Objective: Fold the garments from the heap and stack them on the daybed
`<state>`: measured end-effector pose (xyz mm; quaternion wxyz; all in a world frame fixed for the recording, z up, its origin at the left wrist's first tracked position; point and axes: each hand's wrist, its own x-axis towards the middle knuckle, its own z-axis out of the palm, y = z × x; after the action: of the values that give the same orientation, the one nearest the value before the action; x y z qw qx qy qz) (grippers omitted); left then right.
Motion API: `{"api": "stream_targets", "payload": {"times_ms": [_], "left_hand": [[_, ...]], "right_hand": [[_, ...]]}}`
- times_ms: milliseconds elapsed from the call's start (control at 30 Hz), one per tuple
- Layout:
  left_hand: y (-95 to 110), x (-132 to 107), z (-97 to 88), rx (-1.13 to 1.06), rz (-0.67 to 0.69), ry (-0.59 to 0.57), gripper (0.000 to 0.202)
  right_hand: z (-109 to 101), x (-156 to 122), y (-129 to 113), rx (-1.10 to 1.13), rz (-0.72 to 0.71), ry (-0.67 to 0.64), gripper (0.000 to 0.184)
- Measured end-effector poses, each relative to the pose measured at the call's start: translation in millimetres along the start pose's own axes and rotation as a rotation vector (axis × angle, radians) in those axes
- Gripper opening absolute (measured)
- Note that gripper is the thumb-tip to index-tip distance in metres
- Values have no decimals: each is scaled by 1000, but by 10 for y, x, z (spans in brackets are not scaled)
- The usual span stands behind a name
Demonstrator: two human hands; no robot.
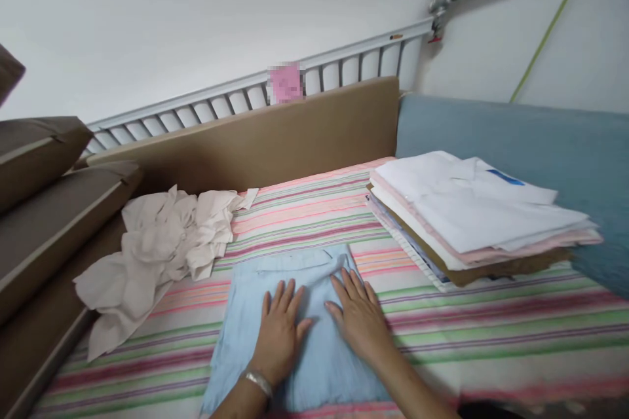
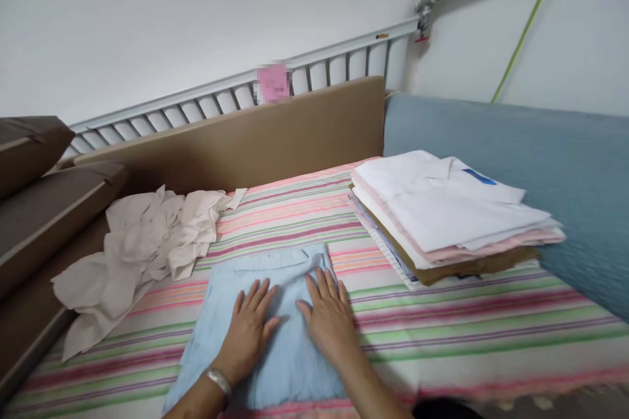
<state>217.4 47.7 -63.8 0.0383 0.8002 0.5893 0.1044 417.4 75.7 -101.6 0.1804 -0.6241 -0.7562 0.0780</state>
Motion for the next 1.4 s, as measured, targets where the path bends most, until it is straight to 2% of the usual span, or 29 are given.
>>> {"api": "stream_targets", "payload": {"times_ms": [133,233,333,400,467,533,633,767,867,1000,1133,1233,1300,1400], "left_hand": [[-254,13,154,94,-196,16,52],[-429,56,116,94,-280,35,52],[-521,-1,23,82,-390,75,52],[-537,-38,-41,74,-380,134,49],[-528,-4,-108,44,-292,177,44],[-498,139,-181,-2,-200,175,41],[-426,528,-275,-56,-108,106,39],[-334,1041,-319,-83,-82,57,29],[-333,1205,-329,-110,-83,53,16],[-420,1199,-314,-130,-86,103,16],[-477,1188,-164,-113,-127,125,17],[-490,1139,-66,-112,-138,121,17],[-513,996,-95,-105,-148,186,25],[-589,571,-288,-93,-267,289,38]], "right_hand": [[-19,34,-7,-40,13,-3,54],[-52,76,-5,-71,28,-10,54],[-101,101,-50,-105,82,-15,53],[-119,93,-102,-123,91,26,51],[-114,68,-155,-120,41,66,50],[-102,40,-198,-105,-12,63,51],[-124,31,-248,-105,-6,54,52],[-249,108,-304,-119,-70,106,53],[-289,185,-291,-116,-121,128,55],[-156,221,-169,-108,-62,65,61],[-8,204,-98,-93,77,-9,63],[-17,205,-114,-63,94,-24,61],[-69,213,-110,-19,97,-21,59],[-169,229,-34,105,150,71,55]]}}
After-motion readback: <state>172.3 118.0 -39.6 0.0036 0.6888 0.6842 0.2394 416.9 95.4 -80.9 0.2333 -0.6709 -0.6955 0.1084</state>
